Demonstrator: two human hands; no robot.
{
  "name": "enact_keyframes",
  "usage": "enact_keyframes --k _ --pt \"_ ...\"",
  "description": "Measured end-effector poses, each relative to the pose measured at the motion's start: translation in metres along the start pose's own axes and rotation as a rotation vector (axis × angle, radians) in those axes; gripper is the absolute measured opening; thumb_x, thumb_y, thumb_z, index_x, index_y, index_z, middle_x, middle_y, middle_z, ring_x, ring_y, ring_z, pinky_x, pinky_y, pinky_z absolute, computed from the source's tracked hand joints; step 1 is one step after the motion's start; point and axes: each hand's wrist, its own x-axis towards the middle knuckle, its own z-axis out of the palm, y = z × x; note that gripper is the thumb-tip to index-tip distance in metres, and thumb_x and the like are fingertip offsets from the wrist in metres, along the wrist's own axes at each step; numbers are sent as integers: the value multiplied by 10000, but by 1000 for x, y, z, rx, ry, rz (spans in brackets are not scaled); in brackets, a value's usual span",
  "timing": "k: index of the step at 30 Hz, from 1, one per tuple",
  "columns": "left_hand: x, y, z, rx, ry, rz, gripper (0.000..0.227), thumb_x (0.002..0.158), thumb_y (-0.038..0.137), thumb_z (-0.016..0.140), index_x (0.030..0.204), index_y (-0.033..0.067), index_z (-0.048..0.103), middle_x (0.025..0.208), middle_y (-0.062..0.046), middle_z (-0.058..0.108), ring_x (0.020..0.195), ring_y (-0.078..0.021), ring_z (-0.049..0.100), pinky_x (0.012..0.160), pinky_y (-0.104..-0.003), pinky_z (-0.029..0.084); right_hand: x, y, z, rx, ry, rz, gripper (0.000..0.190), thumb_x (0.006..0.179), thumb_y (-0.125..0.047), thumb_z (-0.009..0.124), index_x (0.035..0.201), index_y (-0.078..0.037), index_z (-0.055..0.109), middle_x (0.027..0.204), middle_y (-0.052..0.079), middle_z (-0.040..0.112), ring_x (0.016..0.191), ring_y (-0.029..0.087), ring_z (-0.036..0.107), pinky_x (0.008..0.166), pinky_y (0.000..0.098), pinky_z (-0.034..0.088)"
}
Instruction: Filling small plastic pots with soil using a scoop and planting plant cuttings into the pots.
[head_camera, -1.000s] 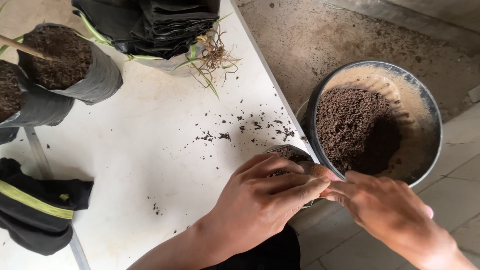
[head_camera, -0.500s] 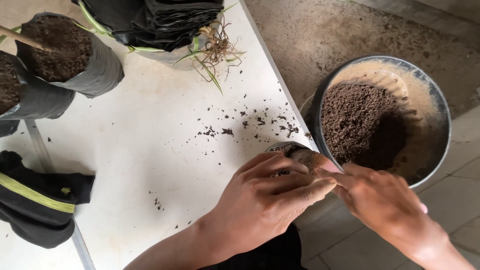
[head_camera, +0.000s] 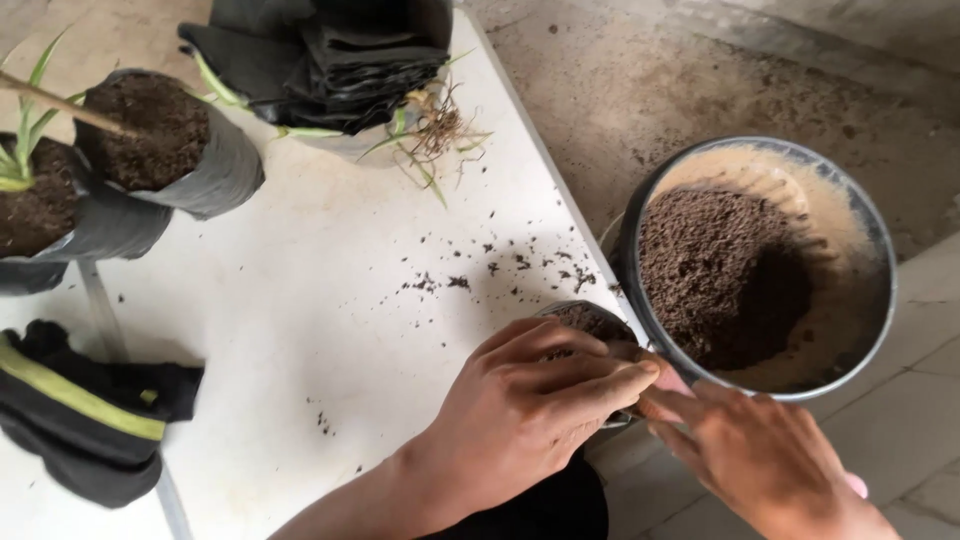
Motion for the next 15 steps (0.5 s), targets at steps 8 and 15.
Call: enact_keyframes --k 8,15 --pt "-1 1 1 6 -2 0 278 1008 26 760 1260 83 658 1074 -9 782 962 -232 699 853 -427 609 -8 9 -12 67 -176 -187 394 1037 -465 481 1424 -492 410 985 -93 637 845 118 698 815 341 644" --pt "5 11 1 21 -53 -27 293 969 135 751 1231 38 665 1020 -98 761 1027 -282 695 933 -463 589 -1 87 -16 579 187 -129 588 870 -116 648 1370 -424 672 1446 -114 669 1153 148 807 1082 340 591"
